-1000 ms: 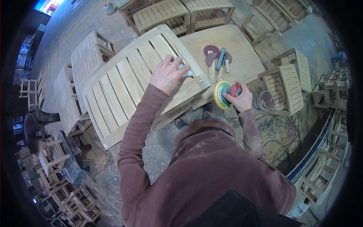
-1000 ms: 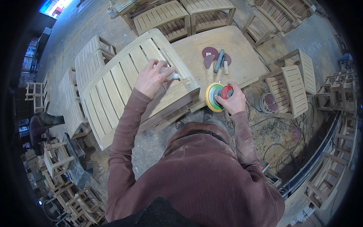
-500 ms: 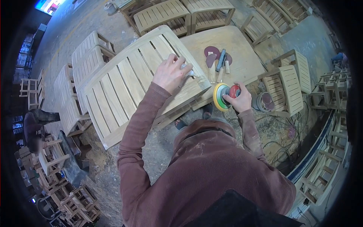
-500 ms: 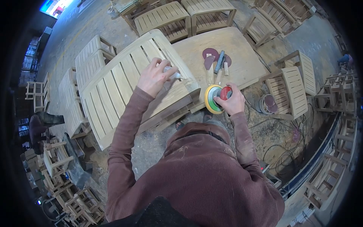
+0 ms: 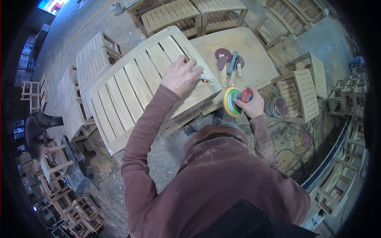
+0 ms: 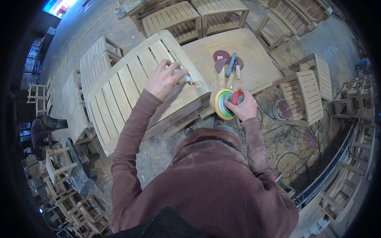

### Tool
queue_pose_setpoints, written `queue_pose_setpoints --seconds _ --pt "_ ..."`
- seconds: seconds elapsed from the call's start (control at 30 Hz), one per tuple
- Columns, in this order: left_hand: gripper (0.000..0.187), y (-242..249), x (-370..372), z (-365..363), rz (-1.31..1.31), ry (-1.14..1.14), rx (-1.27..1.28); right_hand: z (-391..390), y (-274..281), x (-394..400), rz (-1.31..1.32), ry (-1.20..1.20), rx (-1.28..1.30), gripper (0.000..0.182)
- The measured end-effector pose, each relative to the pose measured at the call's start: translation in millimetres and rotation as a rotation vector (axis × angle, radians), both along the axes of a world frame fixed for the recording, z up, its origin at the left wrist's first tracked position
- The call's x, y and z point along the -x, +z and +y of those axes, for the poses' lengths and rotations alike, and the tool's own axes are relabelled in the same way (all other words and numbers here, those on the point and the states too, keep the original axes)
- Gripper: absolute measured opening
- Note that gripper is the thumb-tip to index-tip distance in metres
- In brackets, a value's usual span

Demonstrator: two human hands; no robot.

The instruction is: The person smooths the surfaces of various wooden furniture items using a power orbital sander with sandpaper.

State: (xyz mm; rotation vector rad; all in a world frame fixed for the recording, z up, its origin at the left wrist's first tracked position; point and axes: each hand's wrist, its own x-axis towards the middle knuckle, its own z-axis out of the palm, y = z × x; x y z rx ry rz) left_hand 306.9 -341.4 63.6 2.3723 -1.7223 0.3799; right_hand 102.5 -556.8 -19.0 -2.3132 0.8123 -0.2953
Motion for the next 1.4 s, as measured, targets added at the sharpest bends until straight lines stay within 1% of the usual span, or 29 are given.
queue_pose_setpoints --seconds 0.1,0.17,0.2,0.23,0.27,0.3,0.37,0.4,0.43,0.47,0.5,0.53,0.57,0.6,0.63,0.67,0.7,0.73,0.83,0.9,0.93,0.97,1.03,1.07,1.13,1.2,1.23,1.3,1.4 --pt "0.033 -12.8 -6.0 0.1 0.083 0.036 -0.006 -0.5 -2.2 1.0 -0.024 0.004 -0.003 0.063" --pt "0.039 -22.6 -12.2 7.5 0.36 0.075 0.114 -1.7 5.5 -1.0 -0.043 0.01 -0.028 0.063" --pt "0.039 -27.7 -17.1 11.8 0.36 0.074 0.114 -1.1 11.8 -2.4 -0.059 0.018 -0.057 0.062" --pt "0.041 -32.9 -23.6 16.4 0.476 0.06 0.226 -1.5 19.7 -5.5 -0.059 0.017 -0.058 0.062" --pt "0.044 -36.8 -29.4 21.3 0.593 0.046 0.338 -3.1 29.6 -11.2 -0.123 0.029 -0.088 0.061" --pt "0.044 -38.2 -33.2 25.5 0.595 0.047 0.338 -5.2 39.1 -17.6 -0.187 0.04 -0.117 0.061" --pt "0.047 -42.2 -41.7 33.5 1.025 0.186 0.562 -9.8 57.4 -36.2 -0.237 0.077 -0.109 0.059" --pt "0.048 -51.7 -50.7 37.3 0.977 0.178 0.643 -11.5 68.3 -49.5 -0.279 0.2 -0.121 0.058" --pt "0.048 -63.3 -53.6 40.4 0.978 0.177 0.644 -11.6 73.2 -63.1 -0.321 0.322 -0.133 0.057" --pt "0.048 -71.5 -55.6 42.5 1.22 0.22 0.82 -9.1 72.8 -76.5 -0.322 0.32 -0.133 0.057" --pt "0.048 -71.2 -57.1 42.6 1.46 0.26 0.995 -6.2 72.3 -91.1 -0.247 0.429 -0.1 0.055" --pt "0.048 -71.3 -57.4 41.5 1.502 0.235 1.081 -6.2 71.5 -107.2 -0.173 0.536 -0.066 0.053" --pt "0.048 -73.6 -59.6 40.7 1.502 0.23 1.079 -12.0 59.2 -125.3 -0.203 0.554 -0.169 0.052" --pt "0.047 -78.8 -61.6 41.2 1.405 0.236 1.04 -16.6 47.8 -142.5 -0.23 0.57 -0.274 0.05" --pt "0.047 -82.2 -62.8 39.9 1.309 0.241 1.0 -18.3 50.4 -158.3 -0.229 0.564 -0.272 0.05" --pt "0.047 -81.0 -62.2 38.3 1.316 0.237 0.991 -17.5 55.3 -172.3 -0.22 0.584 -0.349 0.05" --pt "0.047 -78.8 -60.8 37.5 1.308 0.224 1.036 -16.4 58.1 -177.5 -0.212 0.6 -0.428 0.049" --pt "0.046 -76.4 -59.6 36.2 1.3 0.21 1.08 -14.4 59.8 -174.4 -0.213 0.586 -0.432 0.049" --pt "0.045 -76.8 -60.4 33.7 1.222 0.231 1.059 -11.4 63.1 -167.8 -0.273 0.567 -0.337 0.048" --pt "0.046 -74.1 -61.5 33.6 1.239 0.243 1.027 -11.4 58.7 -161.9 -0.448 0.579 -0.083 0.046" --pt "0.046 -73.9 -61.2 34.2 1.258 0.231 1.023 -13.6 56.9 -164.5 -0.321 0.498 -0.184 0.046" --pt "0.047 -73.3 -58.9 35.0 1.278 0.219 1.016 -11.9 55.0 -162.9 -0.314 0.491 -0.195 0.046" --pt "0.046 -75.5 -62.3 34.6 1.239 0.222 1.01 -12.8 57.1 -171.5 -0.312 0.535 -0.049 0.047" --pt "0.046 -77.4 -63.4 34.6 1.174 0.208 1.01 -8.9 58.8 -168.9 -0.383 0.606 0.101 0.048" --pt "0.045 -76.4 -64.2 34.2 1.118 0.201 1.008 4.0 68.0 -164.7 -0.361 0.61 0.146 0.047" --pt "0.046 -71.3 -58.2 33.7 1.272 0.214 1.016 17.6 87.2 -165.5 -0.243 0.562 0.177 0.043" --pt "0.046 -73.0 -54.7 34.3 1.28 0.222 1.013 23.1 89.7 -166.2 -0.234 0.563 0.171 0.043" --pt "0.047 -70.0 -57.8 34.5 1.354 0.208 1.114 29.5 94.6 -173.7 -0.111 0.577 0.283 0.042" --pt "0.048 -64.4 -59.2 38.6 1.322 0.252 1.056 43.1 96.4 -164.7 -0.128 0.654 0.323 0.038"
